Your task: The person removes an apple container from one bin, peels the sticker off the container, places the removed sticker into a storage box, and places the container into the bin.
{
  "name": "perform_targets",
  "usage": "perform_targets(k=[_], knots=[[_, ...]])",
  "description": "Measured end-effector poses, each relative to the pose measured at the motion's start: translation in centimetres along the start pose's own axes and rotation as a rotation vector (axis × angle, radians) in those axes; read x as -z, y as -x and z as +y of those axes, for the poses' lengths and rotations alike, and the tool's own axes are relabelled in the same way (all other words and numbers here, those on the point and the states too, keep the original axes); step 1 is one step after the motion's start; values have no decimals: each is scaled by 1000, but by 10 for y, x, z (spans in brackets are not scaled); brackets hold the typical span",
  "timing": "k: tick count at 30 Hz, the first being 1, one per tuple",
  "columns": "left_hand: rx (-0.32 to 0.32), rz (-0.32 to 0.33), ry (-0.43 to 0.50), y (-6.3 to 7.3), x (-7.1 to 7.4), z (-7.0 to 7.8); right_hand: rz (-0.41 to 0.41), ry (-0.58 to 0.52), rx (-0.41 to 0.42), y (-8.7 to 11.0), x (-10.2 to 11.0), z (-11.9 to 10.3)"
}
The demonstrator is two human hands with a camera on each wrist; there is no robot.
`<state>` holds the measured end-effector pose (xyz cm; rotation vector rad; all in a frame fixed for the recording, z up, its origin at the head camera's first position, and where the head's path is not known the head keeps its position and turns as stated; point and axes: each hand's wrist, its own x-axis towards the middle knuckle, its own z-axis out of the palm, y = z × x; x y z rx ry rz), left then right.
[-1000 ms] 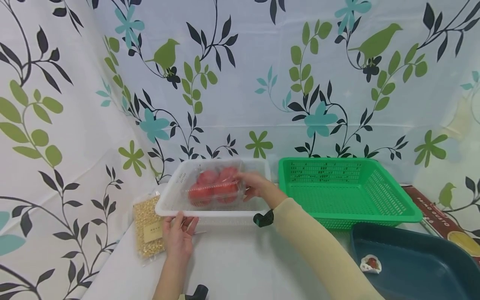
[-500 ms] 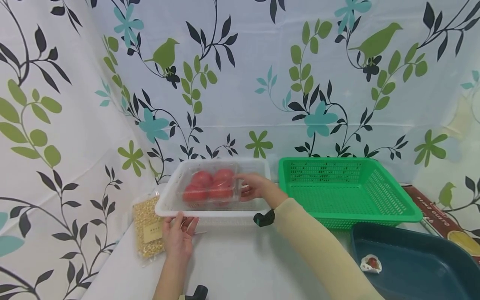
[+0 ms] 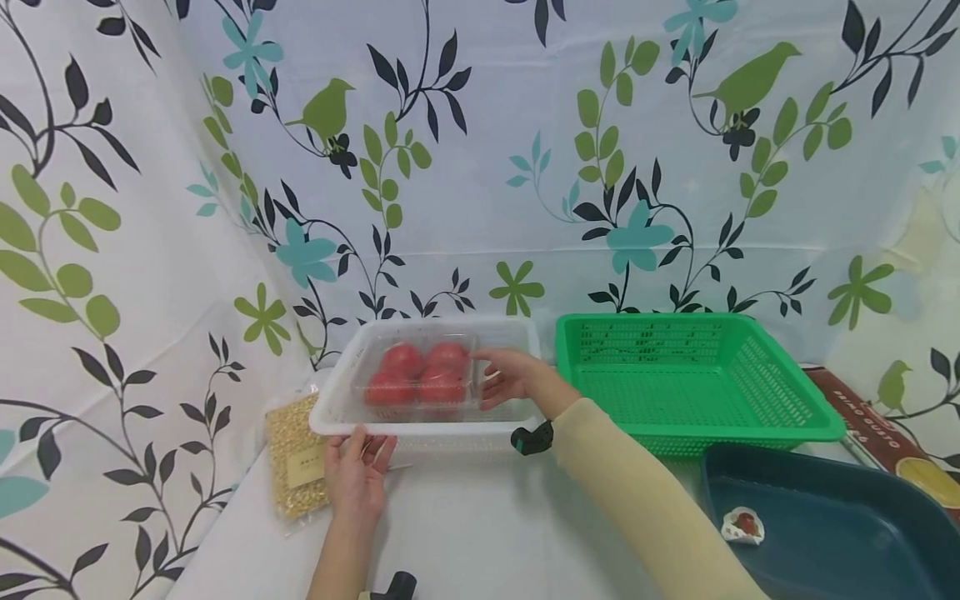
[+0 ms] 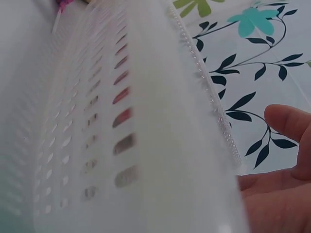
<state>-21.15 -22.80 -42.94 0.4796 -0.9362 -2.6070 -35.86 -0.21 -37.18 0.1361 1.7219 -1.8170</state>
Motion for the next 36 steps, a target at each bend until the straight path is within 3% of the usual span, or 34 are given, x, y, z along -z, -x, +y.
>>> perform_targets(k=[6, 18, 26, 36], knots=[[-9, -3, -9, 1, 0, -1, -13, 8, 15, 6, -1, -1], [4, 10, -37, -1, 0, -2, -34, 2, 127, 29, 15, -13], [4, -1, -39, -2, 1, -2, -58, 43, 196, 60, 24, -22], [-25, 10, -100, -3, 3, -3, -92, 63, 260, 104, 40, -11]])
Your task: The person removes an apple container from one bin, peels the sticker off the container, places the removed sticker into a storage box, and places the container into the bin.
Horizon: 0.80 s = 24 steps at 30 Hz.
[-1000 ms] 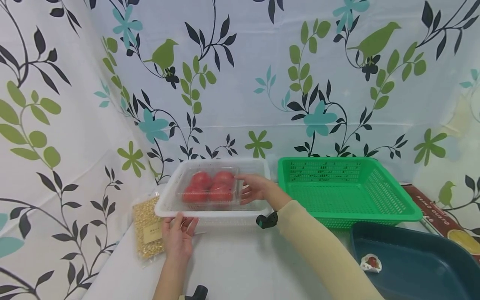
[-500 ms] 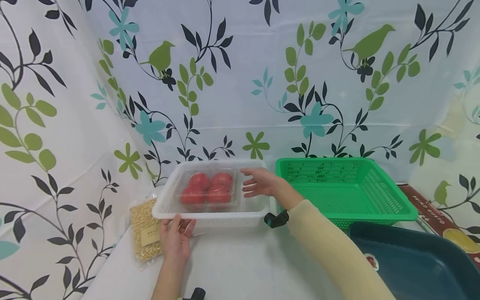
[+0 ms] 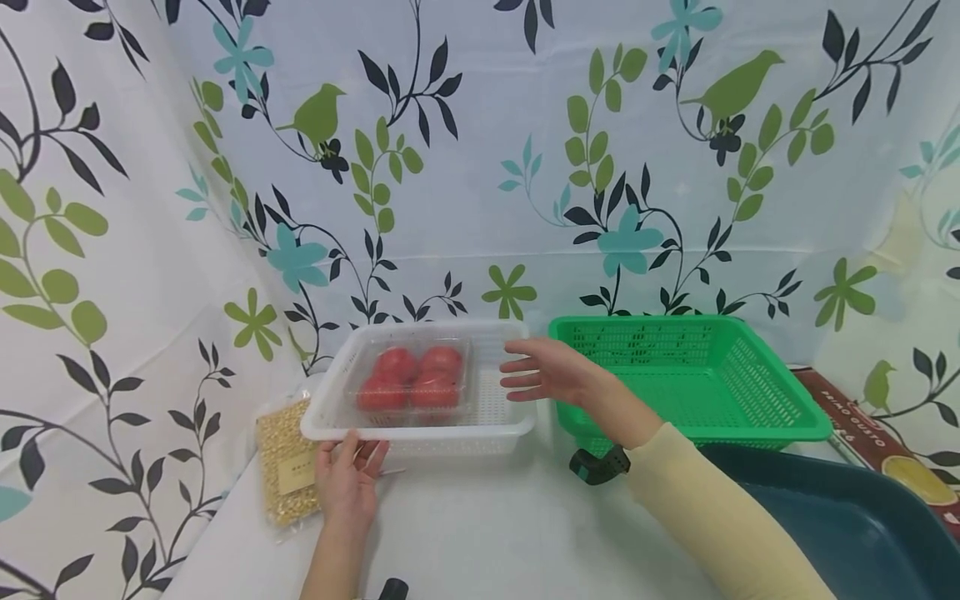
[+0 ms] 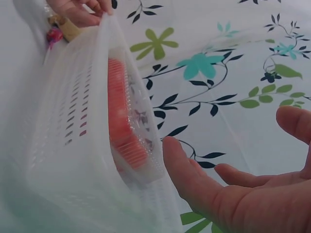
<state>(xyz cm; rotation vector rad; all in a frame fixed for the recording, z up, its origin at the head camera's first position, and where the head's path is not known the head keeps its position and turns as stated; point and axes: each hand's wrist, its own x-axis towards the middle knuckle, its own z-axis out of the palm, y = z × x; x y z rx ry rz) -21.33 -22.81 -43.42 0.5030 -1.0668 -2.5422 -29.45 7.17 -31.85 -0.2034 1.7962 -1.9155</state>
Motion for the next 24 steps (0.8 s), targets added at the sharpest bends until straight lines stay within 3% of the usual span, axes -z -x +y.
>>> perform_targets(k=[16, 24], knots=[[1, 2, 7, 2, 7, 2, -47, 15, 64, 48, 29, 27], [42, 2, 25, 3, 1, 7, -69, 29, 95, 73, 47, 28]])
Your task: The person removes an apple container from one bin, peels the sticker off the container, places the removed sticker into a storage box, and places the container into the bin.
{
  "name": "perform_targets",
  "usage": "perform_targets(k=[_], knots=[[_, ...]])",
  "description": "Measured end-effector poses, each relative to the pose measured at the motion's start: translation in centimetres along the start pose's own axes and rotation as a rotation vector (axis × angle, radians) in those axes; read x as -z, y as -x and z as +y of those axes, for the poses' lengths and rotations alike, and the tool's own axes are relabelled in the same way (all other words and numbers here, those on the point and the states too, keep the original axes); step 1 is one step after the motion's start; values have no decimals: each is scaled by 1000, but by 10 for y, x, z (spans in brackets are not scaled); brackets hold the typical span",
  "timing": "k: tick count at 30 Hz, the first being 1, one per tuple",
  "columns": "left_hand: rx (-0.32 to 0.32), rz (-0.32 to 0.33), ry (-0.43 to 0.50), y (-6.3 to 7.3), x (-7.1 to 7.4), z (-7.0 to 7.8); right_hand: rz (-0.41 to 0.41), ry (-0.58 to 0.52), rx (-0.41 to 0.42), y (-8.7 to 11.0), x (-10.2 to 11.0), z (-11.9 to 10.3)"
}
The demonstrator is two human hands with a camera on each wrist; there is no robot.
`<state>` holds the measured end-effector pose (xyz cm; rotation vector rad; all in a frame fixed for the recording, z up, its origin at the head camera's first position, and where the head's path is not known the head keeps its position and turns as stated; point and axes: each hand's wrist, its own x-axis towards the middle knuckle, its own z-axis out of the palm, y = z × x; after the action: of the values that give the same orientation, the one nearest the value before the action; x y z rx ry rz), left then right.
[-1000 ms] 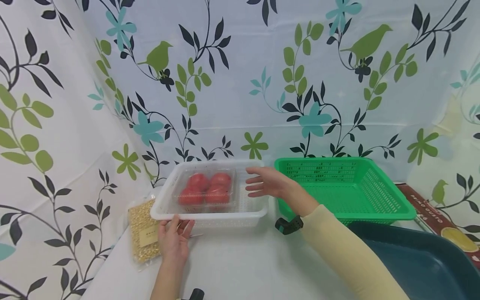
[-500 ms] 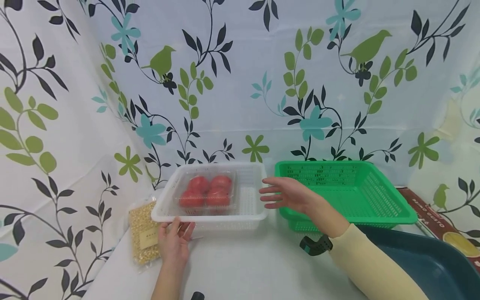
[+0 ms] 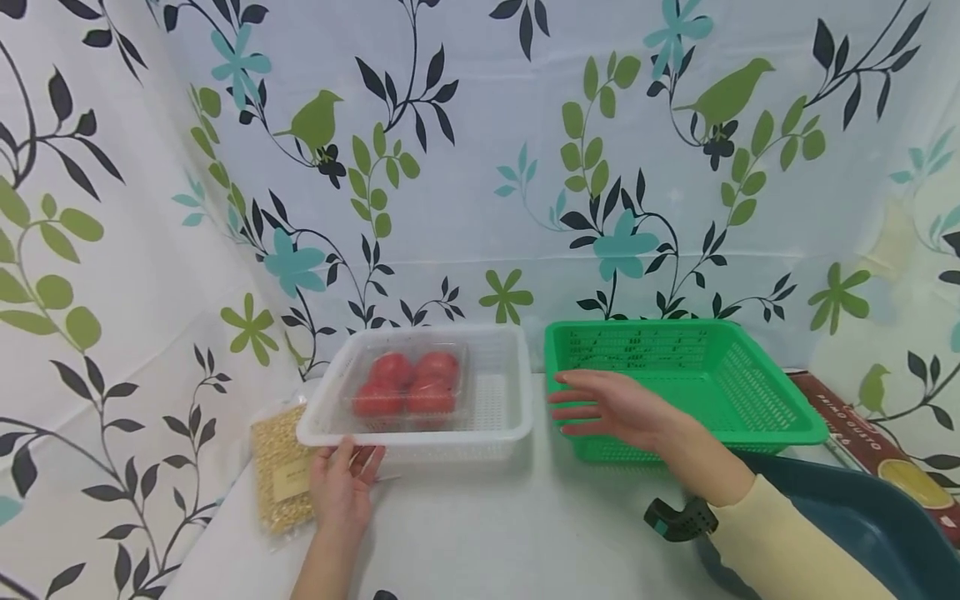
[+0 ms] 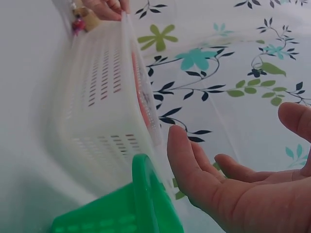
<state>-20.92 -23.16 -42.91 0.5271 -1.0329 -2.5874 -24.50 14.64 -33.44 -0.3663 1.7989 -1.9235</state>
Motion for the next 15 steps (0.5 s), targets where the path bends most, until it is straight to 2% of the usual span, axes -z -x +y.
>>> perform_targets(k=[3, 8, 11, 15], knots=[[40, -7, 15, -1, 1, 3, -12, 11, 10, 7, 3, -2], [158, -30, 24, 0, 7, 13, -17, 31, 26, 16, 7, -3], [197, -58, -45, 2, 13, 17, -18, 38, 24, 21, 9, -2], [194, -136, -174, 6, 17, 13, -21, 43, 17, 27, 13, -2]])
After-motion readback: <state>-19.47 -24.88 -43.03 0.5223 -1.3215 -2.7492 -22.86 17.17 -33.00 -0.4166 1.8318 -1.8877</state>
